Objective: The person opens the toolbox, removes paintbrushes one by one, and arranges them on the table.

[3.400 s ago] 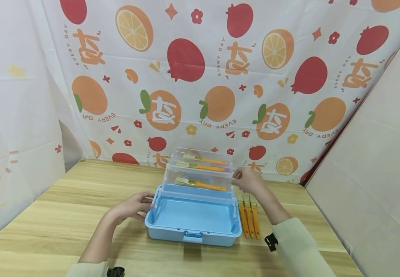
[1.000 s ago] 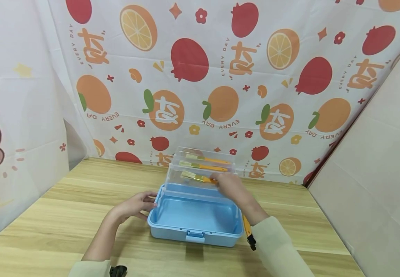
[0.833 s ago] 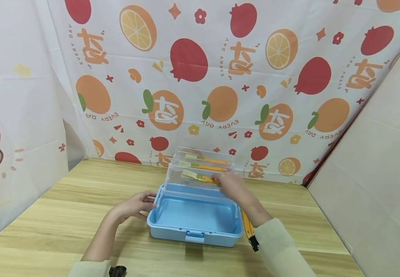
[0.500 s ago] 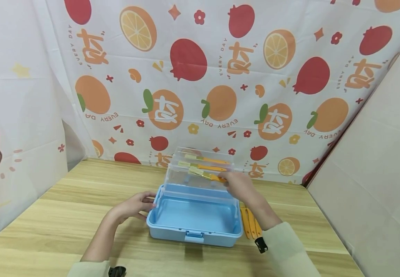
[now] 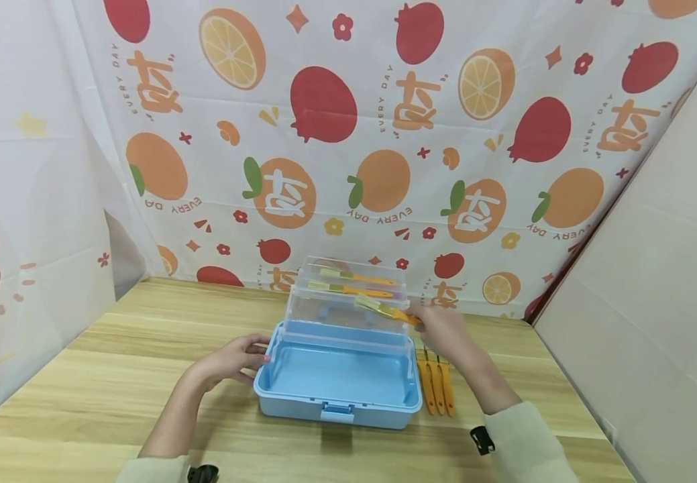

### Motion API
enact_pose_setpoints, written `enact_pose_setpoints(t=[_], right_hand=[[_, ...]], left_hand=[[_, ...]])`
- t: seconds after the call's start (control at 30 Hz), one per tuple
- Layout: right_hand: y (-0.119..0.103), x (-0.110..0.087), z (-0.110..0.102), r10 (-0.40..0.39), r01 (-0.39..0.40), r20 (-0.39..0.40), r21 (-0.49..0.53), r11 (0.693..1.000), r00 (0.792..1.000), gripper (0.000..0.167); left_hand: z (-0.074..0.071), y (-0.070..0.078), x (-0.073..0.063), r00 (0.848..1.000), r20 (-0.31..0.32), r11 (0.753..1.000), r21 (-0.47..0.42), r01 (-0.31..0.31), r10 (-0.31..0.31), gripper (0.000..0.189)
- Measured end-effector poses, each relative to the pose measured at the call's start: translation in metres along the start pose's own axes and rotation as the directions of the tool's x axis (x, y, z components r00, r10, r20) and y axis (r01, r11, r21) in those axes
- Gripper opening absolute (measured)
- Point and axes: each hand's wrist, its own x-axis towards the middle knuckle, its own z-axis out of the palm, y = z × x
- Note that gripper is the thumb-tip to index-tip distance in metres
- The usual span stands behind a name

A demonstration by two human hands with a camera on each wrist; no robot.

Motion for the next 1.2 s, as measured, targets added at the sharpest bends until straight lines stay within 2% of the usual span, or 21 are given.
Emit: enact_pose_setpoints(t=[0.17, 0.73, 0.97, 1.2], right_hand=[[0.015, -0.007, 0.001, 0.014, -0.014, -0.008, 0.003, 1.0, 1.0, 0.037], [0.044, -0.039, 0.008, 0.075, -0.074, -0.048, 0.023, 0.997, 0.996, 0.025], [0.052, -0.05, 0.008, 0.107, -0.106, -0.045, 0.023, 0.994, 0.993, 0.023], [0.059, -0.058, 0.011, 0.137, -0.136, -0.039, 0.023, 0.99, 0.99, 0.022]], left_hand=[[0.001, 0.0, 0.003, 1.0, -0.004, 1.0, 0.001, 0.0, 0.0, 0.042], [0.002, -0.005, 0.0, 1.0, -0.005, 1.0, 0.014, -0.019, 0.019, 0.043], [0.003, -0.004, 0.003, 0.999, -0.05, 1.0, 0.01, 0.001, -0.001, 0.041], [0.003, -0.005, 0.003, 0.999, -0.052, 1.0, 0.013, 0.005, -0.005, 0.04]])
